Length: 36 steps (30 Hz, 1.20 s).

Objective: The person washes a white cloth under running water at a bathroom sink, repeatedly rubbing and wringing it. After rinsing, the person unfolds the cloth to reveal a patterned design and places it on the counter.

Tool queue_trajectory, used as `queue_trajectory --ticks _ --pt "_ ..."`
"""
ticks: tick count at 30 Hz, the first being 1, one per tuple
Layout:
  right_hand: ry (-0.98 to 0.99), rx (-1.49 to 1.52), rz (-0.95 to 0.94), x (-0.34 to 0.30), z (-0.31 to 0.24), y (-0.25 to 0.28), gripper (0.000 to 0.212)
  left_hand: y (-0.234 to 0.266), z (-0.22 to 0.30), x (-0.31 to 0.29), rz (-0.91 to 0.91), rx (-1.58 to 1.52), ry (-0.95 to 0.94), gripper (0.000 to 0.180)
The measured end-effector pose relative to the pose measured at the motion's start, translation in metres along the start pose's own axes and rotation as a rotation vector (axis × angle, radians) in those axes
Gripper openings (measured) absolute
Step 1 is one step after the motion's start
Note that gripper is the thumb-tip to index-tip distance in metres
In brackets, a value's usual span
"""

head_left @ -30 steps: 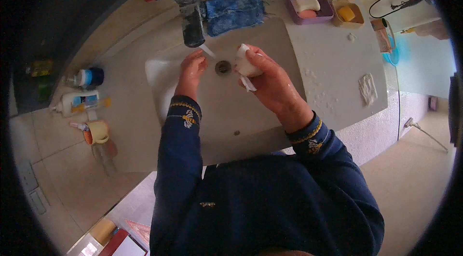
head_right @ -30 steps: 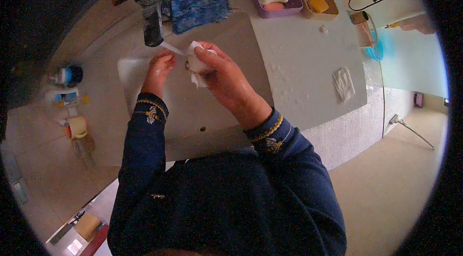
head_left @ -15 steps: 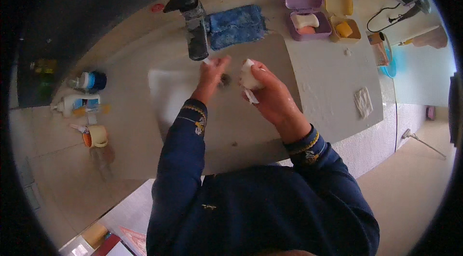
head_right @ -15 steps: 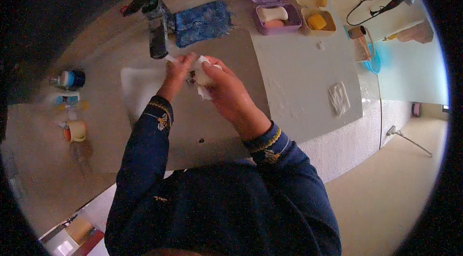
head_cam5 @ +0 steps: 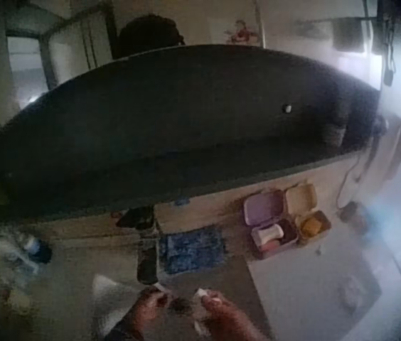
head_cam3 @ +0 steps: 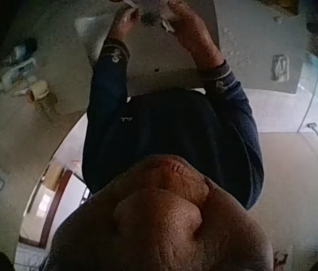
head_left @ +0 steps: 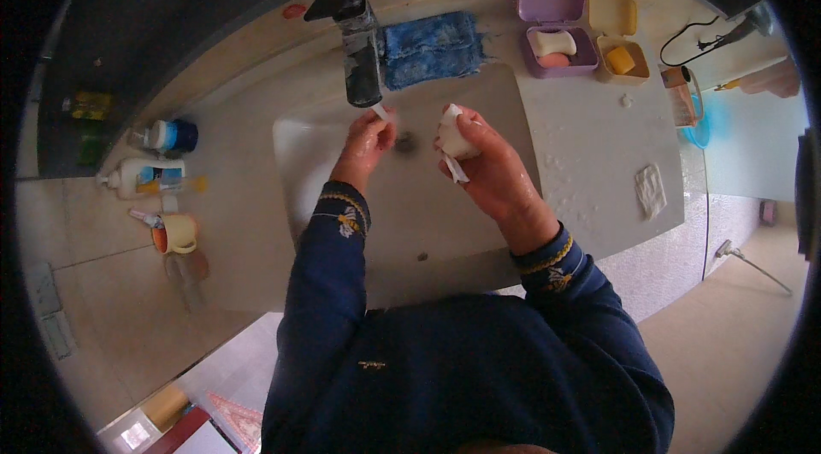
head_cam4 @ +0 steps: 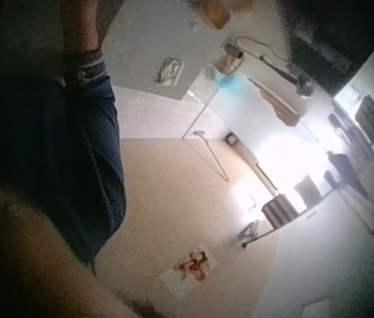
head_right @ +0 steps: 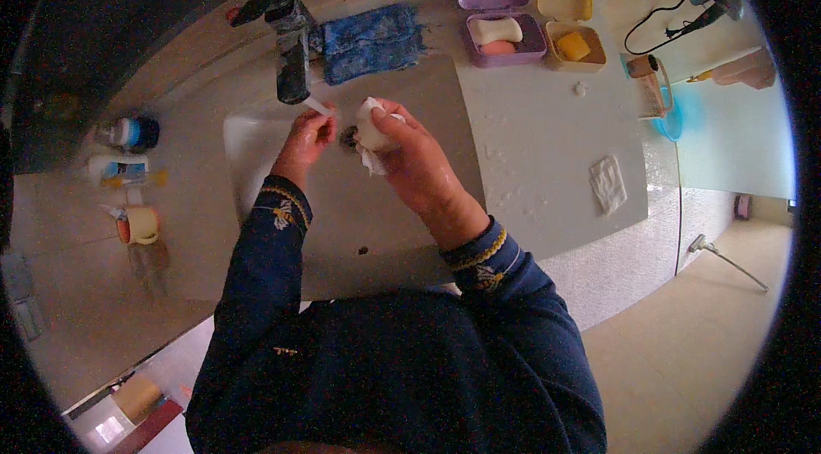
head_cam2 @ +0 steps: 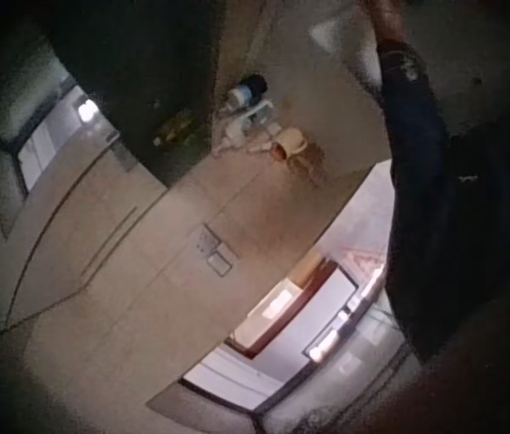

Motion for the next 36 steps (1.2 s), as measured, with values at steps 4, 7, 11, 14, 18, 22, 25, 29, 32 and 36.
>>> queue_trajectory --ticks 4,7,11,14,18,22,25,29,32,36 --pt "0.004 -0.014 0.015 -0.004 0.001 -0.003 0.034 -0.056 0.028 0.003 0.171 0.745 0.01 0.016" --pt "-0.004 -0.015 0.003 -0.003 0.002 -0.002 0.034 -0.067 0.046 -0.004 0.221 1.096 -0.506 0.02" --pt "-0.012 -0.017 -0.003 -0.003 0.001 -0.003 0.034 -0.074 0.051 -0.02 0.306 1.389 -0.917 0.026" --pt "-0.009 -0.012 0.02 -0.003 0.002 -0.001 0.033 -0.03 0.039 -0.011 0.18 0.839 -0.439 0.028" --pt "-0.015 0.0 0.02 -0.001 0.003 0.001 0.032 -0.013 0.009 -0.007 0.065 -0.215 -0.058 0.035" --pt "-0.028 -0.005 -0.022 0.0 0.004 -0.002 0.032 -0.038 0.029 -0.015 0.155 0.081 -0.062 0.029" --pt "-0.023 -0.006 -0.03 0.0 0.007 -0.002 0.034 -0.053 0.045 -0.001 0.204 0.747 -0.247 0.023" --pt "-0.006 -0.023 -0.009 -0.002 0.005 -0.003 0.035 -0.088 0.08 -0.033 0.381 1.344 -1.151 0.015" --pt "-0.012 -0.016 -0.025 -0.002 0.006 -0.005 0.036 -0.071 0.066 -0.024 0.281 1.493 -0.733 0.02" --pt "-0.021 -0.032 0.018 -0.005 0.005 -0.006 0.036 -0.028 0.045 -0.005 0.247 0.271 -0.237 0.021"
Point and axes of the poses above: each hand's wrist, its own x-axis towards the middle knuckle, its own y-axis out of the back of the hand, z = x × y, the point moved 5 cm from there along x, towards the middle knuckle, and after that the axes turned 9 degrees about x, right-handed, at the moved point
